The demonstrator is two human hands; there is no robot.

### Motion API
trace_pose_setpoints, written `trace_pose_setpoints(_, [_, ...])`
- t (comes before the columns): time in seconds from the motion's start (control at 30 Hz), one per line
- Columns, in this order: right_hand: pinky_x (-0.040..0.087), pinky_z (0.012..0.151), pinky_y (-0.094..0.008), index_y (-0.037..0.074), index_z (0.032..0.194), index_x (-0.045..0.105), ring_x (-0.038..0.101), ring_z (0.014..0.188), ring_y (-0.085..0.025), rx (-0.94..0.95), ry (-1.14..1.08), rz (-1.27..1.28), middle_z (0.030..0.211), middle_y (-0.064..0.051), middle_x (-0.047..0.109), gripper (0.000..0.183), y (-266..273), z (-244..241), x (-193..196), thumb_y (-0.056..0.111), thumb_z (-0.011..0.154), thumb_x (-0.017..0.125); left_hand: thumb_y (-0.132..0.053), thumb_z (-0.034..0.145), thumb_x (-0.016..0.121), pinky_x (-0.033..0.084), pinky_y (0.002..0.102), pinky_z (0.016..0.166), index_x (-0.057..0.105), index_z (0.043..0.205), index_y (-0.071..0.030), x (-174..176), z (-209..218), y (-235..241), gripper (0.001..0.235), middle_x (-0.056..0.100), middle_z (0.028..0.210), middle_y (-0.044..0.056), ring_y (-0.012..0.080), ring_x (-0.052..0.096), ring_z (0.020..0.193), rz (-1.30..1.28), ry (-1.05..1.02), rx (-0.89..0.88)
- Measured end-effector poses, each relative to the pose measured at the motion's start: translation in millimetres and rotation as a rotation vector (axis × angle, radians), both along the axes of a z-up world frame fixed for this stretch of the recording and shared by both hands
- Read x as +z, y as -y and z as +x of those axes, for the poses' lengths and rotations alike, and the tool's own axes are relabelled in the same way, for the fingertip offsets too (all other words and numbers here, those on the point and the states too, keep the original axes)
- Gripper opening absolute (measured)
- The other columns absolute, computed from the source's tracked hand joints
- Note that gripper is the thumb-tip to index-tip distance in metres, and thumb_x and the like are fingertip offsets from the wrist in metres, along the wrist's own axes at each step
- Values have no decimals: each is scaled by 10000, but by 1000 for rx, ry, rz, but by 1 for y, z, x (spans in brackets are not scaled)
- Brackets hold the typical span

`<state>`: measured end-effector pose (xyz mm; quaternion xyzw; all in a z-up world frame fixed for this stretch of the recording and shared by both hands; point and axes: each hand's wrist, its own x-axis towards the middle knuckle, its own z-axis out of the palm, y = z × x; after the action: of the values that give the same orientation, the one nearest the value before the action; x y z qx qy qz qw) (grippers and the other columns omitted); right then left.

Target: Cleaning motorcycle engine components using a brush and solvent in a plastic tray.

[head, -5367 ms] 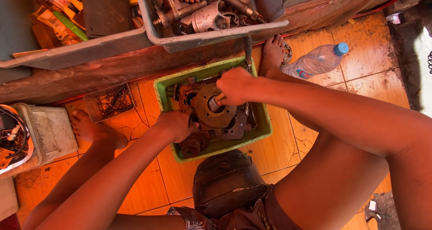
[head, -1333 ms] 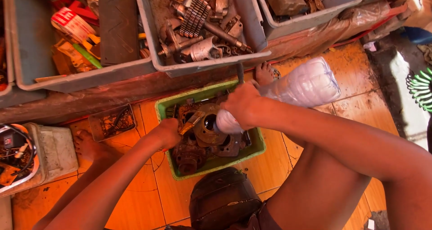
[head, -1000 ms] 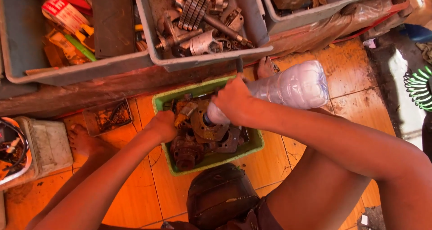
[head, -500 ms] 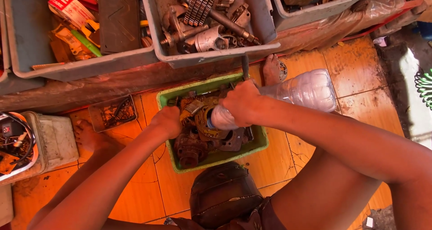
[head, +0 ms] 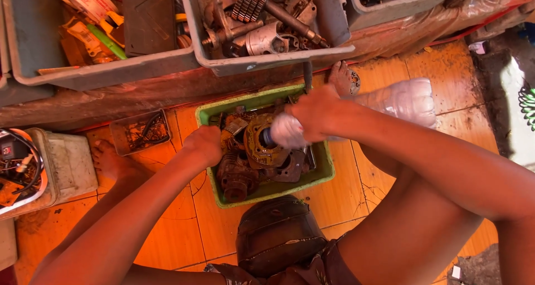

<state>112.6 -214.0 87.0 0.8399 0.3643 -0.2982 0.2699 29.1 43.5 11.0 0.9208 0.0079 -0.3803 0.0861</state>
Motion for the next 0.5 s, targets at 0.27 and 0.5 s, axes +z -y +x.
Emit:
trace_pose_setpoints(0.27, [533, 768, -625, 185, 1421, 590, 725, 932, -397, -38, 60, -52, 973, -136, 768, 616, 8, 13, 31, 261, 817, 682, 72, 848, 650, 620, 485, 657, 718, 1002, 139, -7, 1, 4, 181, 721, 856, 235, 342, 739, 795, 15, 13, -3])
trace_pose_setpoints(0.5, [576, 830, -519, 277, 1504, 504, 722, 982, -315, -127, -186, -130, 1028, -79, 755, 631, 13, -5, 26, 298, 889, 646, 69, 850, 653, 623, 487, 690, 731, 982, 120, -3, -3, 6, 161, 734, 871, 246, 353, 745, 818, -4, -30, -47])
